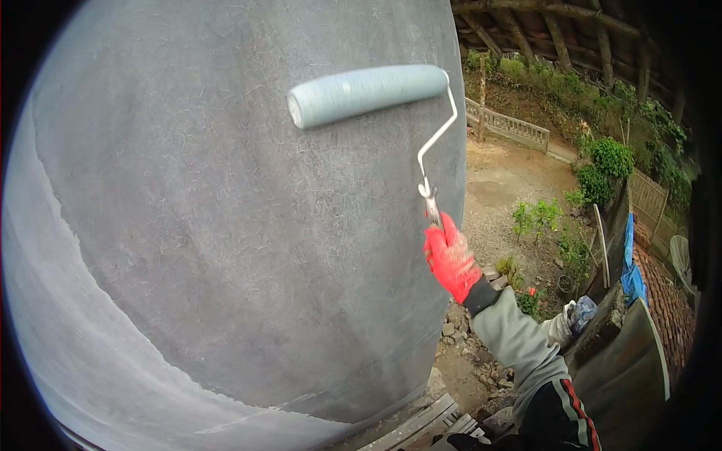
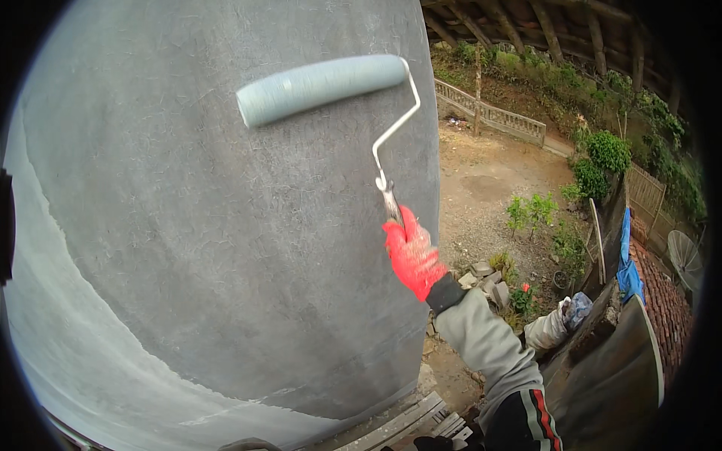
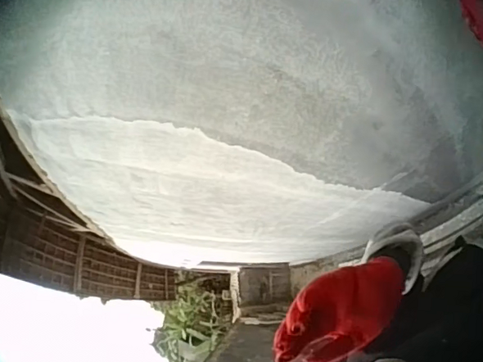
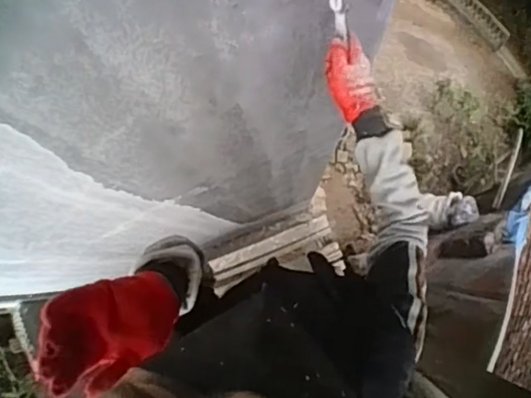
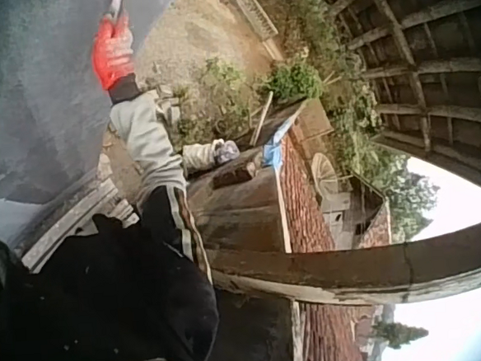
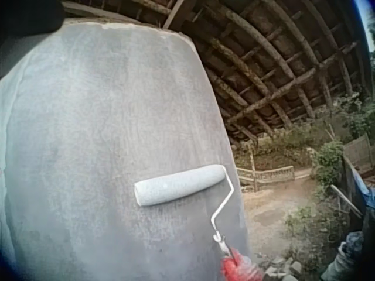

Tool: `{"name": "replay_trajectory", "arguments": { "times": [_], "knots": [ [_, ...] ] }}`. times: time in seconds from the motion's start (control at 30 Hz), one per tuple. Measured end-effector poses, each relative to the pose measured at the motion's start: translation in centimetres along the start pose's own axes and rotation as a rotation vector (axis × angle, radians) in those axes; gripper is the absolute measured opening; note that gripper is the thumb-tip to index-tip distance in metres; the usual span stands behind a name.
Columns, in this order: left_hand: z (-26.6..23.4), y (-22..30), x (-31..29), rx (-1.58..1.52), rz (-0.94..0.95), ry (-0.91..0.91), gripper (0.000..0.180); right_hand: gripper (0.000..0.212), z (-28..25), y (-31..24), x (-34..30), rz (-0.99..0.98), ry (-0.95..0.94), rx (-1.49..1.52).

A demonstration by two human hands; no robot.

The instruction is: The person paints the surface of a large cylindrical structure using a paint roller, then rolls the roller in a paint tray.

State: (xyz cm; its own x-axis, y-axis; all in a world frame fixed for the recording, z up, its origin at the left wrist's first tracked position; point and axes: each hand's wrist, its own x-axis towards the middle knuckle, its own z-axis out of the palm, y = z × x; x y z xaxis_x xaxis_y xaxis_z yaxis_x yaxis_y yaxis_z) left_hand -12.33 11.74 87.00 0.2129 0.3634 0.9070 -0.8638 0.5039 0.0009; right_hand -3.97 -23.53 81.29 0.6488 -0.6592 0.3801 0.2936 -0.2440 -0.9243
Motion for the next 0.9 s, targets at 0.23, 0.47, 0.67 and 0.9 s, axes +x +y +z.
{"name": "replay_trajectory", "arguments": {
  "times": [0.23, 0.47, 0.67, 0.9],
  "knots": [
    [-0.6, -3.1, -2.6, -0.142, -0.312, -0.435, 0.045, 0.043, -3.0, 19.8, -16.6, 0.254, -0.021, -0.161],
    [0.5, -8.3, -6.6, -0.215, -0.706, -1.081, 0.032, 0.030, -0.6, 6.1, -6.3, 0.130, -0.034, -0.067],
    [3.3, -9.2, -11.5, -0.095, -0.864, -1.076, 0.026, 0.026, -2.0, 6.9, -2.3, 0.013, 0.010, -0.098],
    [-0.3, -9.6, -23.0, 0.009, -1.091, -1.004, 0.024, 0.036, -4.9, 29.3, -19.9, 0.120, -0.071, -0.461]
  ]
}}
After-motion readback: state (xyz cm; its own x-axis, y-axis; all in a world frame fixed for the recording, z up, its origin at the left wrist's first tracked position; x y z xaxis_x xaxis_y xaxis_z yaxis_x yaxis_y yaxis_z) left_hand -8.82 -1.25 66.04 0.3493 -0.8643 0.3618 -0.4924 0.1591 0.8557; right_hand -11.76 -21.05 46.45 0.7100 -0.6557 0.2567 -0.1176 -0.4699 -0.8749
